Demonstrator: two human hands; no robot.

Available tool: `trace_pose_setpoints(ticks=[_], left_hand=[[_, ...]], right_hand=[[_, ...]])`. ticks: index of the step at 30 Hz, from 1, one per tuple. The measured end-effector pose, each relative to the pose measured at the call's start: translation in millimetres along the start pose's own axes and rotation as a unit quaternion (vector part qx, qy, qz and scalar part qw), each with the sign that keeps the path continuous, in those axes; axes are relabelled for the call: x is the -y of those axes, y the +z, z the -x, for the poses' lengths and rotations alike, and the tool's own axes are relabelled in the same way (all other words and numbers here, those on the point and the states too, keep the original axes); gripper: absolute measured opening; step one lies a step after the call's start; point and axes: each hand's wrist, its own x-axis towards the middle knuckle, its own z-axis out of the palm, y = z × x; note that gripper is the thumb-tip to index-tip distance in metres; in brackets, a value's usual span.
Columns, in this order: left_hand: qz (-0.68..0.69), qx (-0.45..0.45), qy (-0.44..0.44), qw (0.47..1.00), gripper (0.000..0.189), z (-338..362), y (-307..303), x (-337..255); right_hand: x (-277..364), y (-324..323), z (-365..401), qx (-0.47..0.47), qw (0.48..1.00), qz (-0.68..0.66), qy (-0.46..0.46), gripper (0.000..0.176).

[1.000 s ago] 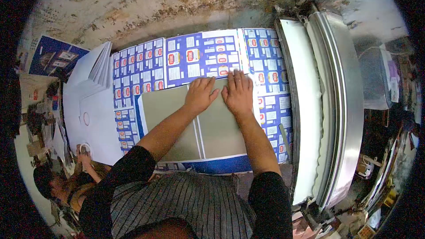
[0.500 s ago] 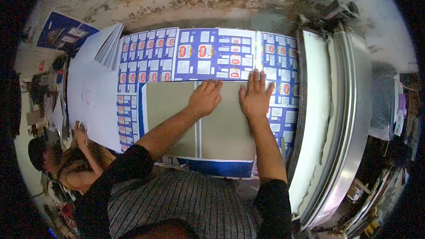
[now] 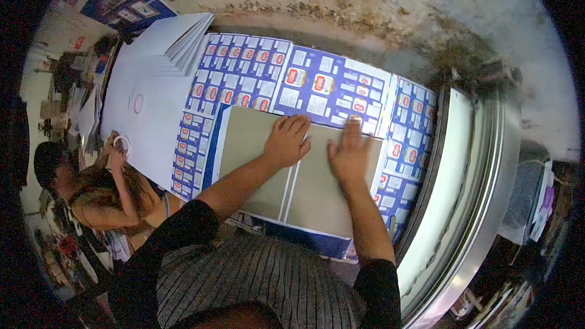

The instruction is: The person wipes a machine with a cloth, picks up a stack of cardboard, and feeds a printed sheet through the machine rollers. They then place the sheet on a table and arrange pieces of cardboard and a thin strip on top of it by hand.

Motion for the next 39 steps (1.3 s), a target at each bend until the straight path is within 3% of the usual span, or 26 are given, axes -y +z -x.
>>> trace_pose_setpoints(ticks=[2, 4, 8, 11, 13, 16, 19, 21, 22, 25, 27, 33, 39], left_hand=[[-0.007, 0.021, 0.001, 1.0, 0.059, 14.8, 6.5, -3.4], [0.019, 0.078, 0.004, 0.997, 0.06, 8.0, 4.7, 8.0], [0.01, 0.025, -0.102, 0.994, 0.061, 24.9, -24.9, 22.1], [0.007, 0.062, -0.077, 0.995, 0.065, 29.1, -14.5, 25.8], [-0.027, 0.133, -0.086, 0.987, 0.073, 31.4, -4.6, 36.4], [-0.053, 0.04, -0.155, 0.986, 0.071, 41.5, -36.0, 60.9], [-0.009, 0.047, -0.139, 0.989, 0.07, 49.2, -39.6, 81.0], [-0.007, 0.06, -0.153, 0.986, 0.067, 55.6, -33.9, 82.7], [-0.025, 0.06, -0.132, 0.989, 0.066, 59.0, -28.6, 88.1], [-0.019, 0.06, -0.118, 0.991, 0.062, 62.0, -40.8, 93.6], [-0.044, -0.007, -0.172, 0.984, 0.06, 67.4, -47.9, 101.7], [-0.013, -0.01, -0.192, 0.981, 0.054, 78.4, -41.1, 103.4], [-0.037, 0.005, -0.211, 0.977, 0.052, 65.6, -50.8, 101.4]], right_hand=[[32.3, 12.9, -7.7, -0.004, 0.987, -0.037, -0.154, 0.062], [35.5, 15.2, -18.2, -0.016, 0.983, -0.038, -0.177, 0.06], [46.3, 16.6, -17.5, -0.021, 0.981, -0.061, -0.183, 0.057], [70.5, 3.1, -29.6, 0.042, 0.969, -0.045, -0.241, 0.06], [82.2, 6.8, -35.1, 0.046, 0.969, -0.013, -0.243, 0.061], [84.2, 16.3, -35.3, 0.021, 0.97, -0.029, -0.239, 0.061], [94.3, 10.7, -39.4, 0.049, 0.971, -0.009, -0.235, 0.061], [122.1, 8.6, -50.4, 0.055, 0.956, -0.041, -0.284, 0.061], [142.1, 12.4, -55.1, 0.012, 0.949, -0.038, -0.313, 0.059], [149.3, 17.1, -58.1, 0.024, 0.951, -0.046, -0.304, 0.058], [153.1, 13.0, -58.8, 0.02, 0.952, -0.025, -0.303, 0.058], [184.9, 21.8, -54.5, 0.064, 0.942, -0.031, -0.328, 0.057], [89.1, 3.7, -16.5, 0.047, 0.967, -0.051, -0.245, 0.062]])
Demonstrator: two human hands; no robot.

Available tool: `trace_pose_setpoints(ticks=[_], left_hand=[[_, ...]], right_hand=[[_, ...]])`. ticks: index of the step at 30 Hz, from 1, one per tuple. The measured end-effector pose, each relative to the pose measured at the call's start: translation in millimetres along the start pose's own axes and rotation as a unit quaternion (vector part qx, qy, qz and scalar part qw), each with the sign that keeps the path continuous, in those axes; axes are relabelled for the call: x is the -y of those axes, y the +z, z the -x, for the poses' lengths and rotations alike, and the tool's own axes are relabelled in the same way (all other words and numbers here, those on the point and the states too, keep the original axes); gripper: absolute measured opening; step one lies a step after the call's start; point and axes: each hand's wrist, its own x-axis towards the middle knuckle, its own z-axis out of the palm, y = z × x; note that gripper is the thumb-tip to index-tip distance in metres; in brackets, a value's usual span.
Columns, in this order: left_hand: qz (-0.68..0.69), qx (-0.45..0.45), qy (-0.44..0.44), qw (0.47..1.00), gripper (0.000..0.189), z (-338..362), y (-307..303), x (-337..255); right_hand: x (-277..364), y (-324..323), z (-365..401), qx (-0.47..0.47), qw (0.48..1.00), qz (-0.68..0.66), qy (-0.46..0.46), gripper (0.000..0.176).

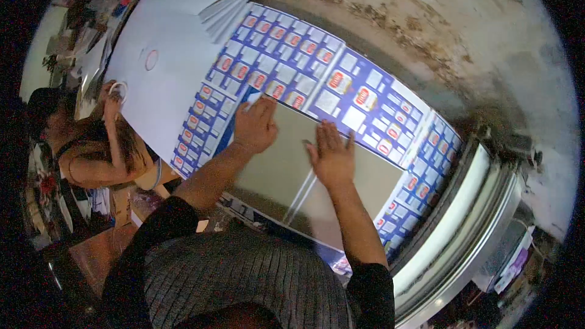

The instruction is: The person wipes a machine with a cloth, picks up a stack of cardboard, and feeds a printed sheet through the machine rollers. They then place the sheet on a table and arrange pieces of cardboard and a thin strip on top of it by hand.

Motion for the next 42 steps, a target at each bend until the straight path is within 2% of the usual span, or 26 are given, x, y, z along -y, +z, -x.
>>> trace_pose_setpoints(ticks=[2, 4, 5, 6, 9, 11, 16, 18, 19, 21, 22, 23, 25, 26, 27, 28, 30, 33, 36, 38, 40, 42], left_hand=[[0.0, 0.005, 0.002, 1.0, 0.052, 0.0, 1.3, -1.2], [-0.009, -0.015, -0.002, 1.0, 0.053, 1.1, 2.1, -1.4], [-0.002, -0.014, 0.012, 1.0, 0.053, -0.8, 2.5, 0.2], [-0.009, -0.018, 0.013, 1.0, 0.054, 0.6, 3.8, 0.5], [-0.009, -0.03, 0.029, 0.999, 0.054, 7.2, 3.9, -3.0], [-0.037, -0.055, 0.032, 0.997, 0.053, 2.2, 3.4, -4.6], [-0.007, -0.045, 0.038, 0.998, 0.052, -2.6, -2.6, -5.7], [-0.002, -0.05, 0.036, 0.998, 0.051, -1.5, -0.8, -7.0], [-0.018, -0.08, 0.057, 0.995, 0.052, -3.8, 0.8, -6.8], [-0.036, -0.107, 0.075, 0.991, 0.052, -4.7, 5.1, -15.8], [-0.012, -0.027, 0.073, 0.997, 0.053, -13.3, 10.6, -28.7], [0.013, 0.058, 0.068, 0.996, 0.054, -16.8, 14.0, -44.9], [0.097, 0.026, 0.209, 0.973, 0.056, -20.4, 14.8, -92.4], [0.1, 0.009, 0.213, 0.972, 0.057, -21.2, 17.5, -115.5], [0.08, 0.063, 0.216, 0.971, 0.066, -24.7, 27.0, -124.6], [0.077, 0.064, 0.213, 0.972, 0.066, -23.2, 33.3, -121.4], [0.09, 0.032, 0.227, 0.969, 0.059, -20.4, 39.9, -120.2], [0.095, 0.026, 0.238, 0.966, 0.053, -18.5, 43.5, -118.9], [0.092, -0.001, 0.253, 0.963, 0.05, -17.9, 44.0, -118.8], [0.092, -0.029, 0.253, 0.963, 0.046, -16.5, 42.3, -120.4], [0.091, -0.055, 0.254, 0.961, 0.043, -16.9, 37.6, -119.7], [0.085, -0.026, 0.249, 0.964, 0.043, -17.0, 31.5, -120.7]], right_hand=[[-35.2, -12.3, 39.8, 0.017, 0.994, 0.06, 0.093, 0.064], [-64.5, -20.0, 78.0, 0.012, 0.982, 0.065, 0.176, 0.066], [-83.2, -12.4, 99.6, -0.036, 0.976, 0.055, 0.208, 0.066], [-97.3, -15.4, 112.7, -0.044, 0.964, 0.103, 0.24, 0.066], [-100.5, -11.3, 128.0, -0.079, 0.958, 0.102, 0.254, 0.067], [-99.1, -7.5, 122.2, -0.147, 0.95, 0.062, 0.269, 0.066], [-97.2, -2.7, 125.3, -0.147, 0.939, 0.124, 0.284, 0.076], [-93.8, -10.2, 125.3, -0.145, 0.936, 0.053, 0.317, 0.082], [-92.9, -13.4, 122.0, -0.2, 0.931, 0.084, 0.295, 0.079], [-93.4, -11.6, 118.1, -0.209, 0.941, 0.074, 0.256, 0.075], [-92.7, -8.4, 109.7, -0.222, 0.948, 0.06, 0.219, 0.071], [-85.3, -11.6, 100.1, -0.191, 0.956, 0.016, 0.221, 0.068], [-72.4, -8.7, 78.2, -0.179, 0.966, 0.019, 0.185, 0.062], [-70.5, -1.1, 70.3, -0.189, 0.967, 0.032, 0.168, 0.058], [-70.9, 0.5, 67.3, -0.193, 0.967, 0.028, 0.166, 0.058], [-71.2, 2.2, 69.8, -0.203, 0.966, 0.016, 0.158, 0.054], [-76.1, 4.2, 70.3, -0.208, 0.966, -0.001, 0.151, 0.049], [-76.7, 7.4, 70.7, -0.278, 0.953, 0.014, 0.123, 0.037], [-80.0, 12.2, 72.1, -0.281, 0.953, 0.004, 0.115, 0.034], [-77.6, 8.9, 69.9, -0.291, 0.951, -0.011, 0.102, 0.039], [-67.5, -0.5, 65.2, -0.227, 0.962, -0.021, 0.148, 0.047], [-45.0, 5.0, 44.2, -0.138, 0.988, 0.023, 0.058, 0.052]])
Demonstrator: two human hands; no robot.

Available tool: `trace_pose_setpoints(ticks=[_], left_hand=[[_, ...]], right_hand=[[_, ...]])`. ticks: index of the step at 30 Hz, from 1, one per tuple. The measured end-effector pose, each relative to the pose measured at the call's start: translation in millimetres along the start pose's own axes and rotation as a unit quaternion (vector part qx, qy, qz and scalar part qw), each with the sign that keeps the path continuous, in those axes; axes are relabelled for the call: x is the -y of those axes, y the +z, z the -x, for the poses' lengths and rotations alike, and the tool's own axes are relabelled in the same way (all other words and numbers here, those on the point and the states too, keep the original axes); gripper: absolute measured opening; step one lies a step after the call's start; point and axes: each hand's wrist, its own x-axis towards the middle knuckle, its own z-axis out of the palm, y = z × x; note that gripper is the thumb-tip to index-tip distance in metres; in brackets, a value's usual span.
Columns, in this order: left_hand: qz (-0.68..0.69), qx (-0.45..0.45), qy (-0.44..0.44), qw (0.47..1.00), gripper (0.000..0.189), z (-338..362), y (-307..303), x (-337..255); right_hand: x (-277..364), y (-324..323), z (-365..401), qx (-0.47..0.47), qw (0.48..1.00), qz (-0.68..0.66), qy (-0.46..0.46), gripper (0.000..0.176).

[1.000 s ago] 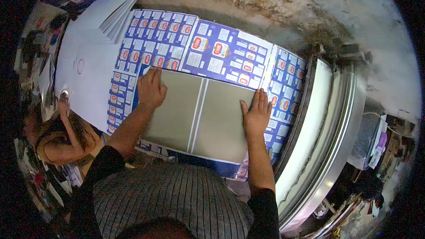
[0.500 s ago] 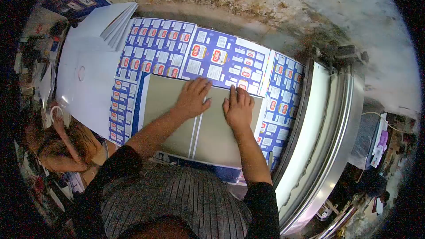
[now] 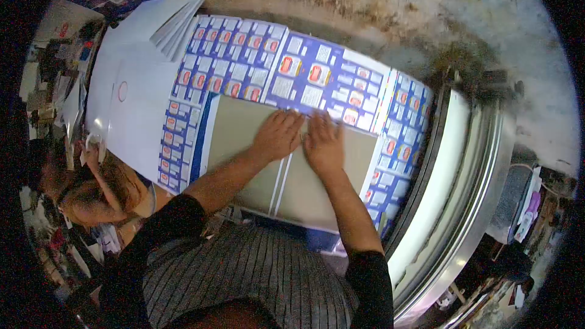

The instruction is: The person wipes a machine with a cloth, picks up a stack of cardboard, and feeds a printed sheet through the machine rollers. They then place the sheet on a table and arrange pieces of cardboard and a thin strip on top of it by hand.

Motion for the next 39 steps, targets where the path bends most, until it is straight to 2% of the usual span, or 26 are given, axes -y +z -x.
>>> trace_pose_setpoints(ticks=[1, 3, 5, 6, 8, 9, 10, 15, 18, 22, 24, 26, 28, 29, 30, 32, 33, 34, 36, 38, 39], left_hand=[[0.007, 0.011, -0.001, 1.0, 0.043, 7.9, 3.9, -3.4], [0.041, -0.037, 0.012, 0.998, 0.044, 4.1, 16.2, 8.9], [-0.023, 0.022, 0.041, 0.999, 0.05, 8.6, 3.1, 15.7], [0.036, 0.024, -0.076, 0.996, 0.055, 18.4, -2.6, 21.1], [-0.065, 0.063, -0.107, 0.99, 0.064, 39.4, -25.0, 54.3], [-0.108, 0.09, -0.122, 0.983, 0.065, 55.7, -32.1, 68.4], [-0.165, 0.043, -0.139, 0.975, 0.067, 69.3, -32.4, 83.3], [-0.109, 0.017, -0.173, 0.979, 0.066, 84.2, -45.8, 98.1], [-0.104, 0.006, -0.173, 0.979, 0.063, 83.6, -49.5, 95.3], [-0.128, 0.011, -0.189, 0.974, 0.059, 80.9, -46.0, 97.7], [-0.136, 0.068, -0.199, 0.968, 0.054, 83.1, -47.1, 101.5], [-0.09, -0.018, -0.169, 0.981, 0.048, 89.1, -47.9, 104.8], [-0.09, -0.024, -0.176, 0.98, 0.047, 87.0, -49.3, 103.3], [-0.076, -0.022, -0.18, 0.98, 0.047, 88.5, -50.3, 101.3], [-0.078, -0.027, -0.179, 0.98, 0.047, 91.1, -51.7, 100.8], [-0.042, -0.02, -0.215, 0.976, 0.042, 87.5, -56.0, 107.8], [0.005, -0.033, -0.254, 0.967, 0.044, 87.3, -72.3, 107.5], [0.004, -0.035, -0.254, 0.967, 0.044, 94.1, -80.2, 107.1], [-0.017, -0.008, -0.436, 0.9, 0.054, 111.0, -89.2, 104.6], [0.005, -0.008, -0.442, 0.897, 0.06, 119.0, -87.6, 105.7], [0.069, -0.011, -0.495, 0.866, 0.062, 118.2, -84.1, 105.8]], right_hand=[[9.7, 10.9, -5.4, 0.005, 1.0, 0.029, -0.007, 0.053], [-2.0, 9.7, -1.2, 0.022, 0.998, 0.049, 0.022, 0.054], [-14.8, 7.4, 25.1, 0.04, 0.993, 0.074, 0.084, 0.057], [-24.7, 2.6, 36.7, 0.03, 0.989, 0.085, 0.116, 0.058], [-40.2, -5.8, 54.2, 0.015, 0.974, 0.129, 0.187, 0.063], [-43.6, -8.9, 58.7, 0.012, 0.973, 0.131, 0.191, 0.064], [-45.5, -9.6, 58.0, 0.007, 0.971, 0.134, 0.195, 0.065], [-45.0, 0.0, 57.9, -0.007, 0.974, 0.115, 0.196, 0.067], [-13.4, 26.6, 25.9, -0.002, 0.991, 0.044, 0.127, 0.066], [99.3, 39.9, -56.0, 0.095, 0.993, 0.073, -0.003, 0.061], [138.9, 50.2, -80.4, 0.097, 0.99, 0.071, -0.074, 0.059], [149.0, 50.4, -92.0, 0.086, 0.994, 0.016, -0.065, 0.057], [143.8, 49.0, -88.0, 0.102, 0.993, 0.007, -0.063, 0.056], [142.0, 59.2, -85.8, 0.026, 0.996, 0.012, -0.081, 0.053], [141.6, 61.7, -82.0, 0.021, 0.996, 0.015, -0.082, 0.053], [137.5, 62.2, -85.1, -0.002, 0.994, -0.05, -0.096, 0.048], [138.7, 58.9, -85.4, -0.032, 0.993, -0.052, -0.103, 0.043], [140.8, 56.8, -85.3, -0.034, 0.993, -0.052, -0.105, 0.043], [141.7, 56.7, -86.5, -0.03, 0.993, -0.063, -0.094, 0.043], [141.5, 56.5, -88.2, -0.034, 0.993, -0.059, -0.099, 0.042], [141.9, 55.8, -86.0, -0.035, 0.993, -0.056, -0.101, 0.041]])
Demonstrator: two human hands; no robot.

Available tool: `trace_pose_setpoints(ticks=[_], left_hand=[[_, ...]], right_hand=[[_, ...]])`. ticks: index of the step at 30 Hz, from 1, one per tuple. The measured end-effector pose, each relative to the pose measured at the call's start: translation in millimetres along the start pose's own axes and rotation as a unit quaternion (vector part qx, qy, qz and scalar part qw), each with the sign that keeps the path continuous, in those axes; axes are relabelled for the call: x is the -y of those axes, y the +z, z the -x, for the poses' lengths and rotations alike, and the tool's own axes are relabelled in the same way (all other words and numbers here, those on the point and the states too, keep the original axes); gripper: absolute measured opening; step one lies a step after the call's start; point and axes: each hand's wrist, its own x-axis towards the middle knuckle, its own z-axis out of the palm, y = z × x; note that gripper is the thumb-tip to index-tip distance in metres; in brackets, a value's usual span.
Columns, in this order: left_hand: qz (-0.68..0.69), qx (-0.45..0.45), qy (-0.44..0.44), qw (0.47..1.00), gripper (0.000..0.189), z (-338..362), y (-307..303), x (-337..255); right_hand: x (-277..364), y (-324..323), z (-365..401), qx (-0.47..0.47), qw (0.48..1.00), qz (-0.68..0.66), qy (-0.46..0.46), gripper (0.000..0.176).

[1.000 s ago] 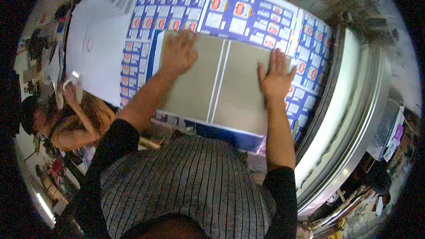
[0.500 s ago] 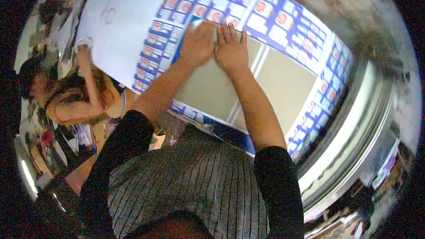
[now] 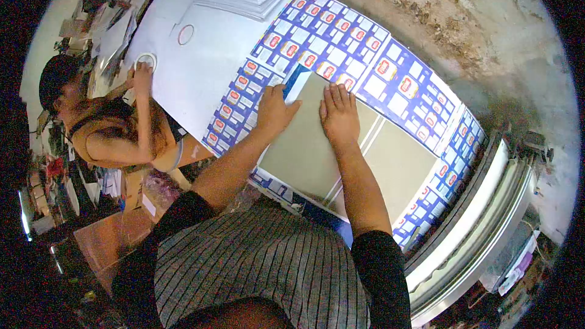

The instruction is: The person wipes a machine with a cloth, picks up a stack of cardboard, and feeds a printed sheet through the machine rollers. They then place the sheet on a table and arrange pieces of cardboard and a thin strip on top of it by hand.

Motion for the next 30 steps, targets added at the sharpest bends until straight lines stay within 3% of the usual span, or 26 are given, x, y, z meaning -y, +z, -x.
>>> trace_pose_setpoints(ticks=[1, 5, 7, 9, 11, 14, 16, 17, 20, 21, 23, 24, 25, 26, 27, 30], left_hand=[[0.059, 0.023, -0.061, 0.996, 0.063, -2.5, 2.5, -0.9], [-0.032, 0.041, -0.06, 0.997, 0.065, -0.2, -15.1, -29.0], [-0.043, -0.002, -0.056, 0.997, 0.065, 2.2, -15.4, -32.0], [-0.015, 0.028, -0.099, 0.995, 0.065, 0.9, -15.7, -31.6], [0.012, 0.064, -0.146, 0.987, 0.065, 6.6, -13.3, -27.0], [-0.016, 0.042, -0.104, 0.994, 0.064, 2.7, -10.5, -25.3], [-0.058, 0.002, 0.033, 0.998, 0.062, 6.7, -8.7, -27.6], [-0.056, 0.011, 0.039, 0.998, 0.062, 9.7, -4.5, -29.8], [-0.076, -0.047, 0.203, 0.975, 0.055, -11.9, 12.1, -39.8], [-0.071, -0.048, 0.218, 0.972, 0.055, -14.5, 16.4, -42.3], [-0.056, 0.052, 0.241, 0.968, 0.054, -10.4, 23.3, -44.8], [-0.039, 0.064, 0.299, 0.951, 0.056, -5.7, 22.9, -43.4], [-0.039, 0.068, 0.304, 0.949, 0.056, -0.5, 26.6, -41.1], [-0.071, 0.047, 0.313, 0.946, 0.056, 2.9, 33.0, -37.8], [-0.105, 0.021, 0.324, 0.94, 0.056, -0.6, 36.8, -38.7], [-0.141, 0.007, 0.334, 0.932, 0.061, 1.4, 37.7, -40.0]], right_hand=[[1.0, -1.3, 0.4, -0.003, 1.0, -0.001, -0.002, 0.041], [1.2, 1.7, -1.9, -0.04, 0.999, -0.013, -0.005, 0.044], [0.2, 0.9, -7.2, -0.065, 0.998, -0.016, -0.016, 0.047], [11.5, -11.0, -26.2, 0.035, 0.997, 0.02, 0.062, 0.055], [14.9, -11.3, -31.5, 0.04, 0.998, 0.026, 0.046, 0.061], [16.1, -15.9, -43.6, 0.102, 0.993, 0.023, 0.05, 0.06], [11.9, -11.6, -40.3, 0.043, 0.998, 0.034, -0.004, 0.058], [11.6, -11.1, -37.2, 0.048, 0.998, 0.038, 0.006, 0.058], [7.3, -30.4, -47.4, 0.144, 0.989, -0.003, 0.031, 0.056], [-2.6, -31.5, -38.4, 0.135, 0.99, 0.005, 0.042, 0.056], [-15.0, -28.5, 1.0, -0.033, 0.996, -0.055, 0.063, 0.058], [-20.1, -43.1, 20.8, 0.006, 0.992, -0.056, 0.115, 0.059], [-24.9, -58.6, 43.7, 0.047, 0.983, -0.061, 0.165, 0.06], [-33.2, -62.7, 71.4, 0.029, 0.982, -0.022, 0.187, 0.061], [-48.4, -64.0, 86.8, 0.007, 0.978, 0.017, 0.207, 0.062], [-71.9, -77.5, 104.2, 0.059, 0.974, 0.066, 0.21, 0.067]])
